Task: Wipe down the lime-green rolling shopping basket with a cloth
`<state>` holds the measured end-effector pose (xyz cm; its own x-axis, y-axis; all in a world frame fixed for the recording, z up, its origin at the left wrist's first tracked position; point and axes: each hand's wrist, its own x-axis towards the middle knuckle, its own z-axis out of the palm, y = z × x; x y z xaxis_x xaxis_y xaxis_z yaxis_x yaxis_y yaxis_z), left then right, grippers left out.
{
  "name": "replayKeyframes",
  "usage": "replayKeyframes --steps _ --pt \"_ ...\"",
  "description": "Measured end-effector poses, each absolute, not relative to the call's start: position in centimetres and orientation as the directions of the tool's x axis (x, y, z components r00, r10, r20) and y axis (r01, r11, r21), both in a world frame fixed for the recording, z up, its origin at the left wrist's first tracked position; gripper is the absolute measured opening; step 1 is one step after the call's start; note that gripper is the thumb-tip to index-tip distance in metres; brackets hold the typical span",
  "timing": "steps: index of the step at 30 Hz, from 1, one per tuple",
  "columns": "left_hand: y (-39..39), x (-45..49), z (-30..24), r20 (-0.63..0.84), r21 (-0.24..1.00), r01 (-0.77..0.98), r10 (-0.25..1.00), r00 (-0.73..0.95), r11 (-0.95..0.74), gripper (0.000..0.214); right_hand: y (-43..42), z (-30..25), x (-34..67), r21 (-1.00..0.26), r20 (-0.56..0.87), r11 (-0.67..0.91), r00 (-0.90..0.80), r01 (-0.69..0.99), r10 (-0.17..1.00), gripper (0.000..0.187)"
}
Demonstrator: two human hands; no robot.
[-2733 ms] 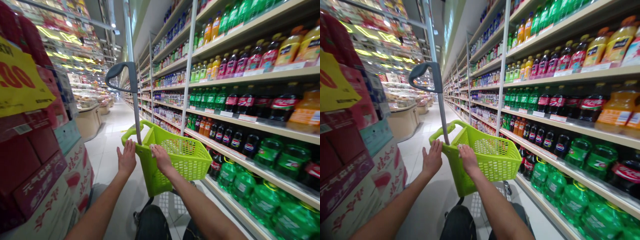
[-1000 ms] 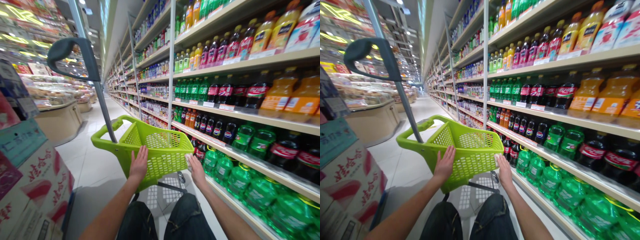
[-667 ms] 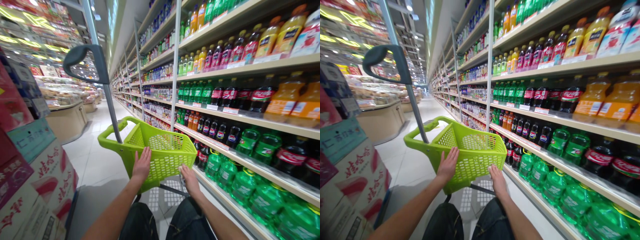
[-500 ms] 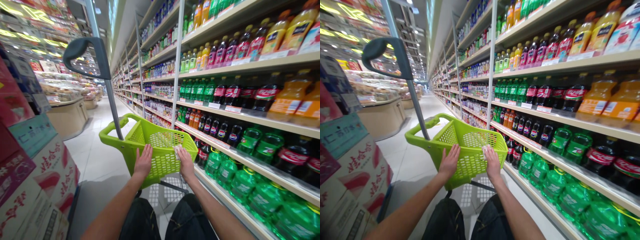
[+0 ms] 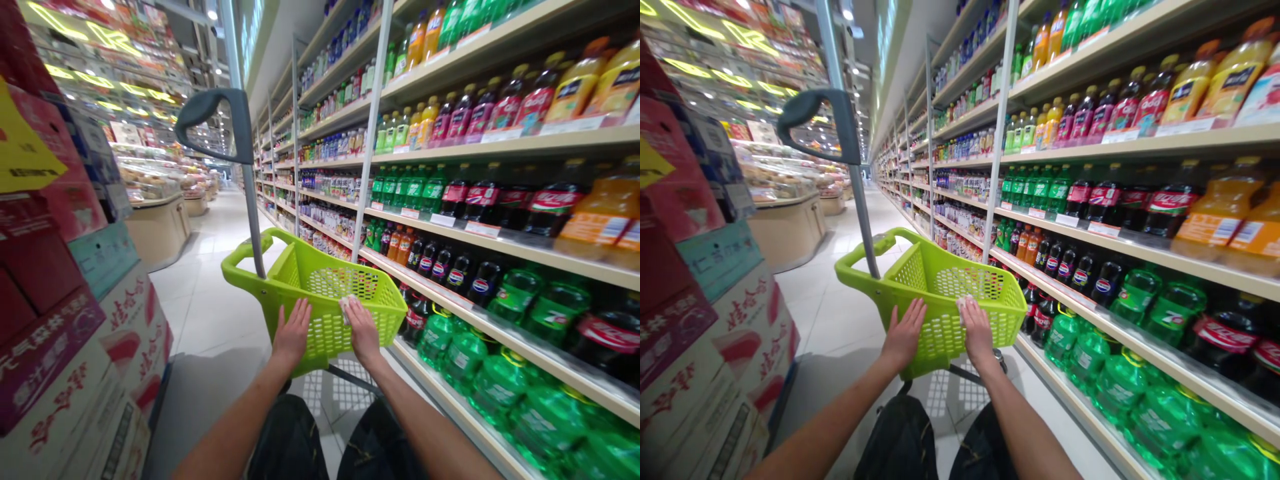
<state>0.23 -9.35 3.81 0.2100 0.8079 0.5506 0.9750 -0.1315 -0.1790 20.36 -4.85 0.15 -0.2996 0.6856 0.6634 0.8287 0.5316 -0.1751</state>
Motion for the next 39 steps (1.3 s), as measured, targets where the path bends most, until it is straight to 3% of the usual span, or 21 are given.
replayKeyframes --steps 4,11,17,24,30,36,39 --pt "-9.7 -1.0 3.7 0.543 -0.192 0.973 0.812 0.214 -0.128 0.06 -6.1 -2.2 19.9 -0.152 0.5 0.558 -0.423 0.816 0.756 0.059" --pt "-10.2 -1.8 3.1 0.568 -0.171 0.98 0.802 0.184 -0.104 0.058 -5.6 3.1 17.1 -0.149 0.664 0.59 -0.362 0.794 0.655 0.056" --pt "-10.7 -2.7 3.3 0.568 -0.153 0.984 0.806 0.166 -0.094 0.057 -6.9 -0.4 15.9 -0.133 0.496 0.616 -0.486 0.776 0.719 0.054" --pt "-11.3 -4.6 3.5 0.598 -0.123 0.992 0.795 0.103 -0.036 0.054 -6.1 4.5 12.1 -0.15 0.701 0.676 -0.405 0.721 0.587 0.056" --pt "-11.6 -6.2 2.9 0.655 -0.115 0.993 0.752 0.081 -0.006 0.059 -6.4 0.6 11.4 -0.097 0.591 0.73 -0.551 0.677 0.589 0.051" --pt "-11.3 -7.4 2.3 0.693 -0.076 0.997 0.72 0.041 0.017 0.065 -6.2 4.7 8.3 -0.105 0.79 0.791 -0.433 0.603 0.435 0.047" --pt "-11.5 -7.7 2.1 0.673 -0.061 0.998 0.739 0.017 0.032 0.066 -6.1 4.4 7.6 -0.065 0.744 0.793 -0.5 0.606 0.443 0.044"
